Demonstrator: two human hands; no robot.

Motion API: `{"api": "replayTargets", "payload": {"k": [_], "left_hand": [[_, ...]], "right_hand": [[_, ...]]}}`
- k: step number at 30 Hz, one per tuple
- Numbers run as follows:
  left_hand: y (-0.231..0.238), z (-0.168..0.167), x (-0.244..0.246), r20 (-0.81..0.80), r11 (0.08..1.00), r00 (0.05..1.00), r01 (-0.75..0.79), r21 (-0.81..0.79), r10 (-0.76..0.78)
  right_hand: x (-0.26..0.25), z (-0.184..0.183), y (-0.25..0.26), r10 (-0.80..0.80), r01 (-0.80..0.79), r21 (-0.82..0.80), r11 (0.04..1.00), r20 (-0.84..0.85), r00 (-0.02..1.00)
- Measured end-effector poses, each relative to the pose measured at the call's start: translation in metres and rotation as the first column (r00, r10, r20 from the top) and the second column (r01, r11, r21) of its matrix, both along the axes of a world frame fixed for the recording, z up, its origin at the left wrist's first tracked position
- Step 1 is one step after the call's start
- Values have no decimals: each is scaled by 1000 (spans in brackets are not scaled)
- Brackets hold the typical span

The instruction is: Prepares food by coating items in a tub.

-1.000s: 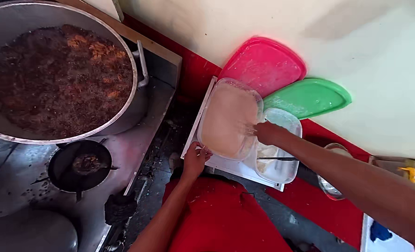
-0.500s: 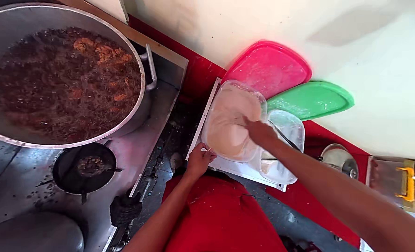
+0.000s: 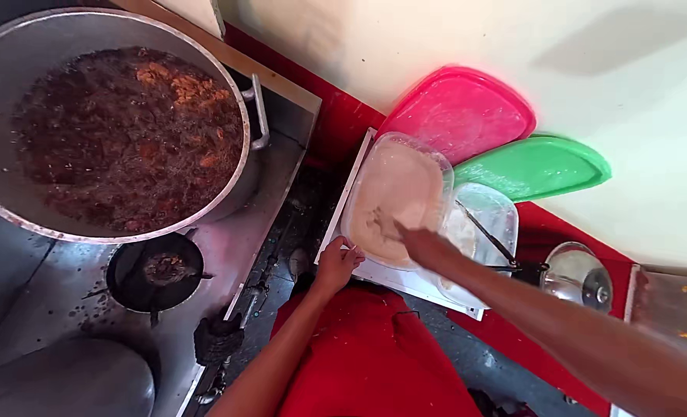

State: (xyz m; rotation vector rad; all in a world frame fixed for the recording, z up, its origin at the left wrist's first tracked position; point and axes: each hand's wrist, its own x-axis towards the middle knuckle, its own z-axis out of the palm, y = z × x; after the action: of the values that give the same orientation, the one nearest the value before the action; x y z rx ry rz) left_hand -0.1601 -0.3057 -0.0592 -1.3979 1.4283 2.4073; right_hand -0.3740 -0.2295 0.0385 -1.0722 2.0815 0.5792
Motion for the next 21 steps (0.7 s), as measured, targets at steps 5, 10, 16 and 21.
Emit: {"api": "replayTargets", "payload": {"k": [5,10,16,21], "left_hand": [[2,-1,0,-3,1000,1000,7,-12,-7],[2,-1,0,10,999,1000,24,-33,-24],[-4,0,-4,11,999,999,34,-10,-34],[-6,-1,3,0,997,997,77,-29,-77]], "right_hand": [[-32,9,4,-120,118,-31,993,-73,990],[-31,-8,-27,-105,106,-67,992,17,994],[10,-1,-7,-99,103,-23,994,130,986],[-60,-18,-24,-279,280,-141,950,28,960]]}}
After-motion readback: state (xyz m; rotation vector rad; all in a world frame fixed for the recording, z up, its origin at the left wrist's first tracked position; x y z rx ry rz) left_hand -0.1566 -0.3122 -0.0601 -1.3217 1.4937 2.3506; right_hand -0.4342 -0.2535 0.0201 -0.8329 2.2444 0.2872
